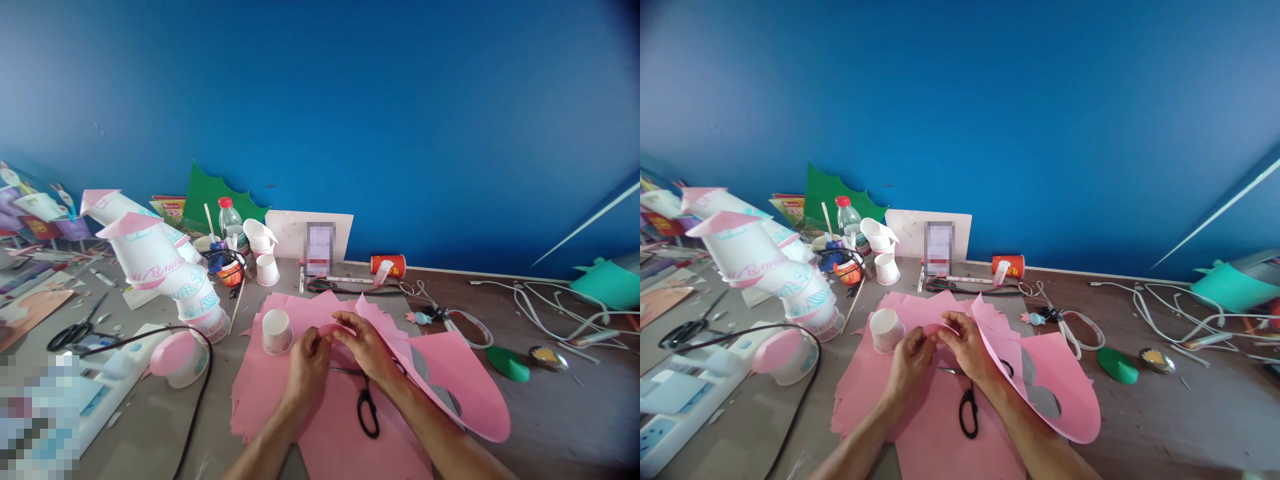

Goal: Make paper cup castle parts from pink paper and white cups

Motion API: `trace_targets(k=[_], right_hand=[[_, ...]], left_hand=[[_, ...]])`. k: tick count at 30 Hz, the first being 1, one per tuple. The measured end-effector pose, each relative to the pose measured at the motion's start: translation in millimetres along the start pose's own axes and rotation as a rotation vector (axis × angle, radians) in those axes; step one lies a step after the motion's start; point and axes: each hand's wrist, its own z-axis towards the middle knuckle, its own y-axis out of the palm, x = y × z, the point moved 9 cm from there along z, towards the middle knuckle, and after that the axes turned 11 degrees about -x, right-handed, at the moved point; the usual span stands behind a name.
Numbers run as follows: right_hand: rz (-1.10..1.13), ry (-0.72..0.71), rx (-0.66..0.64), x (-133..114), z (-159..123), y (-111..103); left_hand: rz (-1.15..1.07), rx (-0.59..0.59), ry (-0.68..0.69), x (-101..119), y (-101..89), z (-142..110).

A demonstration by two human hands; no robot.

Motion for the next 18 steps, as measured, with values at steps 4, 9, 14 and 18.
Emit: trace_targets(k=[4, 9, 14, 18], right_hand=[[0.071, 0.016, -0.035, -0.2, 1.4, 3.4], [0.119, 0.047, -0.033, -1.3, -0.2, 4.2], [0.164, 0.072, 0.016, 0.8, -2.0, -0.1], [0.185, 0.073, 0.022, 3.2, -2.2, -1.1]], left_hand=[[0.031, -0.003, 0.006, -1.4, -0.3, 0.5], [0.071, 0.000, 0.030, 2.1, -1.6, 1.1], [0.052, -0.024, 0.042, 1.8, 0.3, 0.6], [0.018, -0.026, 0.055, 2.0, 1.3, 0.9]])
